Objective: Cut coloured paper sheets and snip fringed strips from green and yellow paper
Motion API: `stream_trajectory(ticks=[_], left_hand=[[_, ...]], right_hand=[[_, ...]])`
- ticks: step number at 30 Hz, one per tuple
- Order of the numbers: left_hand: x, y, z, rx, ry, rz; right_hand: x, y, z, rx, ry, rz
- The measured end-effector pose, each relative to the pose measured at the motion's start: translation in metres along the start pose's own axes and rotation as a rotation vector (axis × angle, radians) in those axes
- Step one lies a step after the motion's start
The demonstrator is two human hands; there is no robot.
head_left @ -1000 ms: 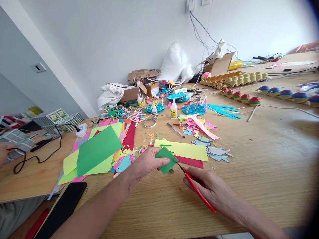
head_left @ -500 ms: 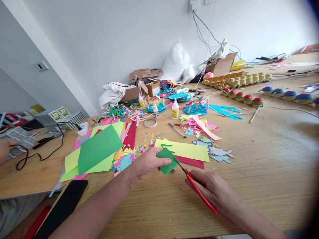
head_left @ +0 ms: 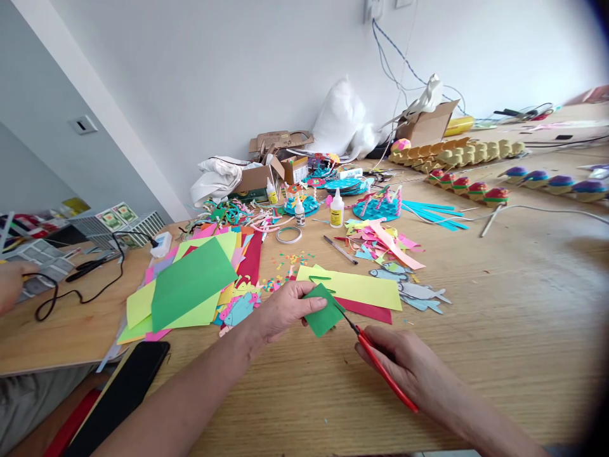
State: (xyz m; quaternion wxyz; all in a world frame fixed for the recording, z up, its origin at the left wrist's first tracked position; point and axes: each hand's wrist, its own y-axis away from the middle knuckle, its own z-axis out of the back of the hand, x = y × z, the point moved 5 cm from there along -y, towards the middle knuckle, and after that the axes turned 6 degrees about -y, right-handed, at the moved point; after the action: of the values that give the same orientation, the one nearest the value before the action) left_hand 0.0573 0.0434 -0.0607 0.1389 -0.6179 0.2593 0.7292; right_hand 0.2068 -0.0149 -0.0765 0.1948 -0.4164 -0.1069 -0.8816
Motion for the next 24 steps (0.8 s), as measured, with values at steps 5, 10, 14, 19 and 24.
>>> stream_trajectory(ticks=[5,10,14,19,24], left_hand=[[0.0026,-0.0006,-0.0050,0.039,-0.014,0.025],[0.0043,-0.0013,-0.0068,0.041,-0.021,0.045],[0.0064,-0.0015,-0.0059,0.029,-0.002,0.065],[0.0068,-0.0003,-0.0052,0.017,0.008,0.080],[0.0072,0.0010,-0.0047,0.010,0.012,0.105]], right_hand=[[0.0035,-0.0003,0.0020,-0.003,-0.068,0.002],[0.0065,-0.0026,0.0027,-0.017,-0.127,0.017],[0.0045,-0.0024,0.0010,-0.036,-0.089,0.012],[0.0005,-0.0016,-0.0021,-0.020,-0.079,0.017],[-0.0008,-0.0025,-0.0021,-0.025,-0.054,0.015]])
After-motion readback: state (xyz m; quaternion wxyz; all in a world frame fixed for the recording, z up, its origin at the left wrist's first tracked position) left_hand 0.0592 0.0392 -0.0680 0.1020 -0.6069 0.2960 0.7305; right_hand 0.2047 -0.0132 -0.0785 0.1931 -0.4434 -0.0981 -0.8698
